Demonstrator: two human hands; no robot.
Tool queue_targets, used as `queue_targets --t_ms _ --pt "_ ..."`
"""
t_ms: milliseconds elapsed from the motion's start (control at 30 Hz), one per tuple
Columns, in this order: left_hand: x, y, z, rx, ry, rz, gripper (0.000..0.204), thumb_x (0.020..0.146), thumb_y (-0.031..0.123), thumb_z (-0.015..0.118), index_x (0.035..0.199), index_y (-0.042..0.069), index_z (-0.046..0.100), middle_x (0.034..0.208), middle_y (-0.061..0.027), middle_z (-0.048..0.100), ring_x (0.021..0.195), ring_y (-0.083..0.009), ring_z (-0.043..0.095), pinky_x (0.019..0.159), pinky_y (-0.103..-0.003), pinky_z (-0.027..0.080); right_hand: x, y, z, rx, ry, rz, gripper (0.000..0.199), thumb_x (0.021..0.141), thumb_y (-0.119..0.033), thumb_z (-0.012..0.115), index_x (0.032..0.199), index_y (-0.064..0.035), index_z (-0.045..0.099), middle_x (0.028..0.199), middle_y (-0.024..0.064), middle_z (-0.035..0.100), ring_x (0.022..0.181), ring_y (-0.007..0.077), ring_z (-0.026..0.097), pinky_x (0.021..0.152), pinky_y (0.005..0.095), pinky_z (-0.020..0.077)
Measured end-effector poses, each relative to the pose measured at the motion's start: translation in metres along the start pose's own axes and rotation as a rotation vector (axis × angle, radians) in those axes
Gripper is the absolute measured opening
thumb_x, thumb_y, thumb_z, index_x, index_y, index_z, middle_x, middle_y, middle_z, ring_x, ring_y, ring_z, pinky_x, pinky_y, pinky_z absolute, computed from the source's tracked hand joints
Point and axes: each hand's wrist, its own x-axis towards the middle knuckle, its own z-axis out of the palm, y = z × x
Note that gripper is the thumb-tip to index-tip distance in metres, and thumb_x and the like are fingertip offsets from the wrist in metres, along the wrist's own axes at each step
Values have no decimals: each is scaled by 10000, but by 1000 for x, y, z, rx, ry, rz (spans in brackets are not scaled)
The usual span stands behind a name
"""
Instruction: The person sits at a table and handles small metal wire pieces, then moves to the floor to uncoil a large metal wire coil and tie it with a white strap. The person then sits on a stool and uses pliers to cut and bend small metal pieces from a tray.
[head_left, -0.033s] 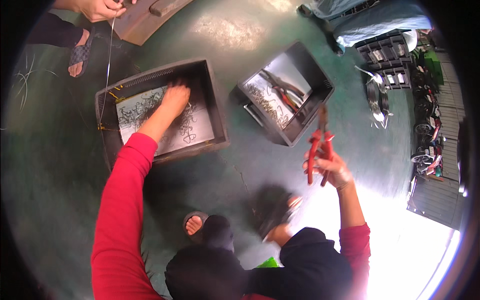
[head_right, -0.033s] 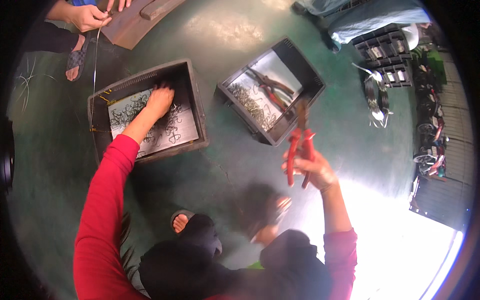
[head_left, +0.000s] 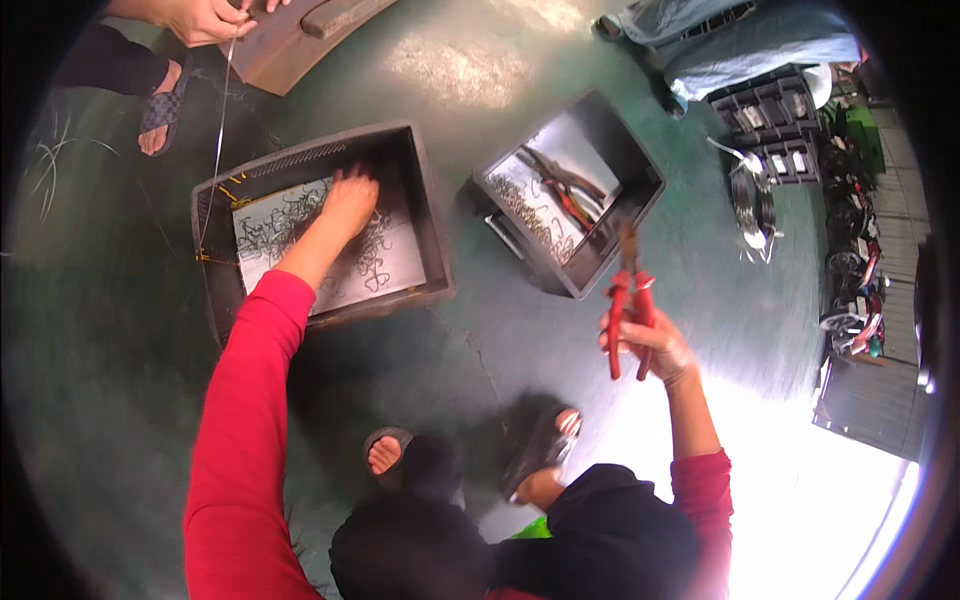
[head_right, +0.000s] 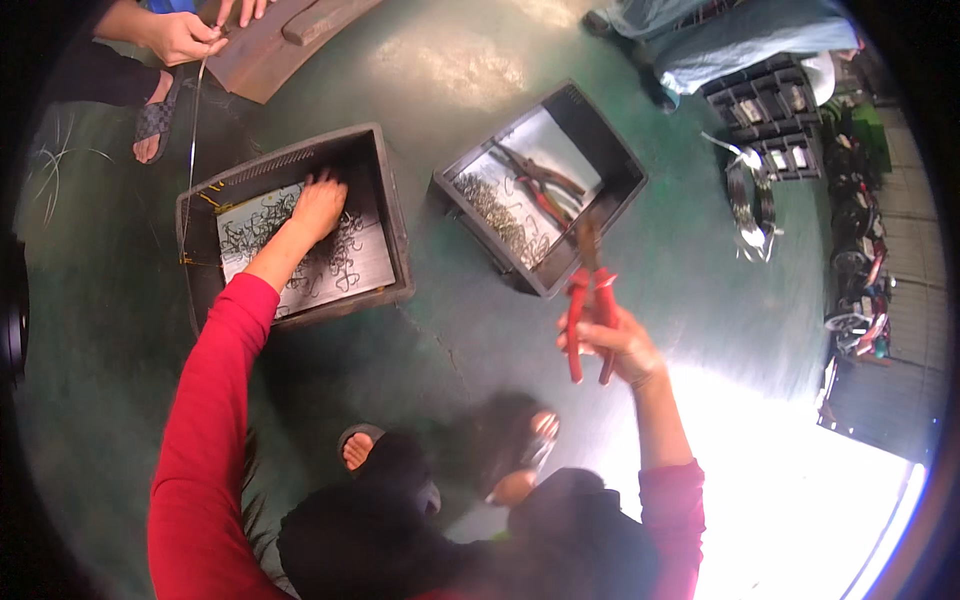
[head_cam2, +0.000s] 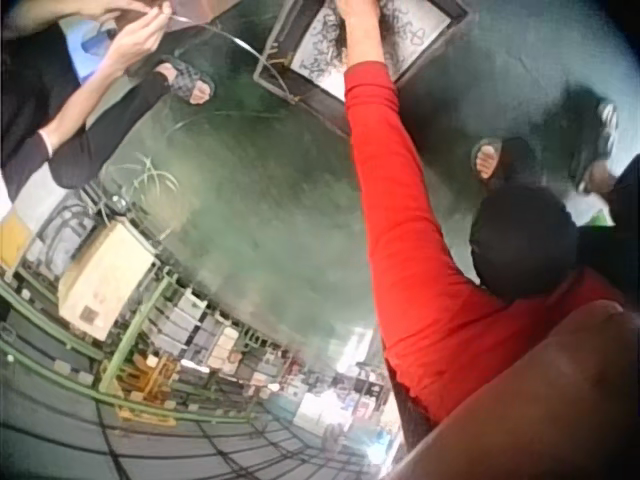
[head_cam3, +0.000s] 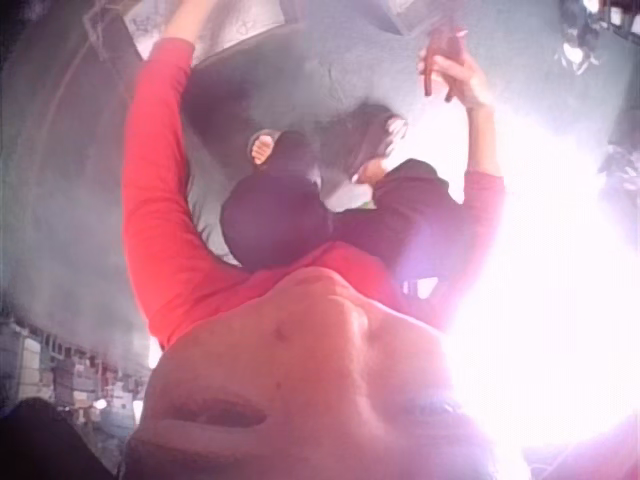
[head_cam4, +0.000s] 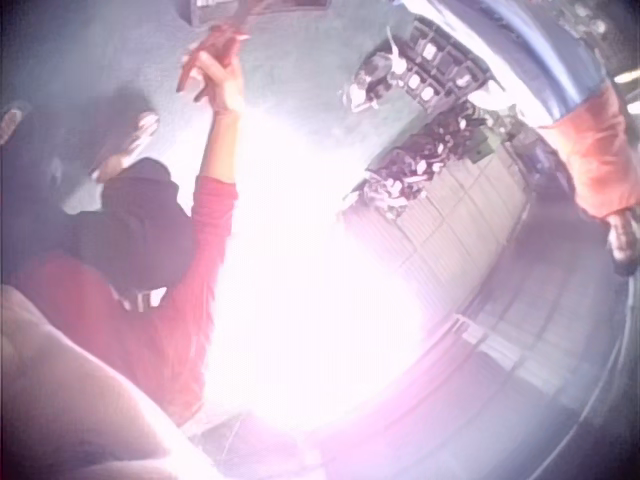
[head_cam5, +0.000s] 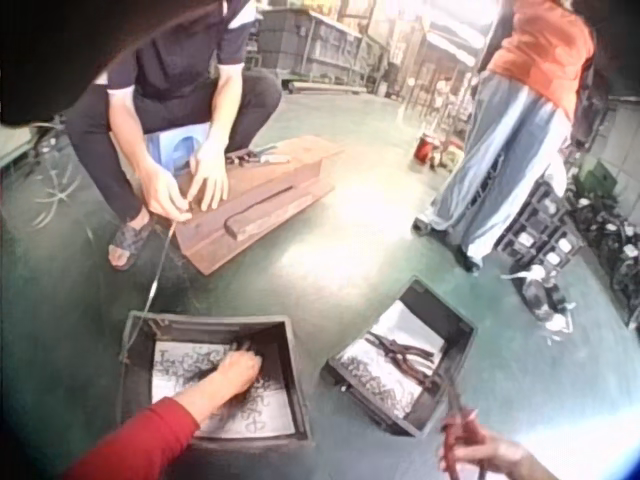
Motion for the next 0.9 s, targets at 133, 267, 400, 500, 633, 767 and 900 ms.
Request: queue_targets --t_ms 133,267,400,500,633,767,900 --pt "-10 2 -14 -220 231 -229 150 811 44 573 955 19 536 954 -192 609 1030 -386 548 834 -523 437 21 26 1 128 -117 -38 657 819 -126 678 1385 -25 361 1059 120 610 926 246 654 779 339 553" --pt "-13 -9 -37 -372 350 -150 179 820 30 577 986 52 514 920 -130 608 931 -330 555 775 -459 438 42 24 -16 118 -146 -110 591 844 -119 658 1360 -3 394 1106 127 600 955 245 645 834 376 548" --pt "-24 -9 -55 -406 284 -197 212 816 23 574 1019 81 583 924 -118 623 923 -327 548 797 -442 446 61 14 -21 5 -162 -189 538 849 -124 651 1323 6 434 1136 123 597 972 235 640 843 373 540" --pt "-37 -3 -66 -679 200 -379 207 788 53 569 957 84 685 906 -117 682 884 -303 611 815 -400 481 78 14 -13 -40 -208 -240 490 856 -133 644 1290 9 464 1139 118 601 973 229 639 850 359 528" --pt "-51 -4 -81 -561 -407 -496 223 768 119 596 955 71 707 848 -58 697 814 -161 635 739 -302 503 92 15 -6 -166 -244 -290 416 865 -144 648 1227 16 520 1086 105 627 956 214 635 860 345 496" --pt "-56 15 -107 -1305 -31 -764 239 834 117 560 1034 40 665 825 6 614 773 -84 576 692 -251 464 83 8 0 -332 -249 -346 387 855 -108 661 1204 6 538 1043 81 624 923 175 612 841 319 485" --pt "-66 84 -139 -1424 256 -523 199 871 74 590 1058 49 652 879 6 621 799 -63 570 710 -229 463 66 1 20 -256 -247 -274 423 826 -57 680 1218 -3 531 997 58 607 867 144 587 791 286 480"
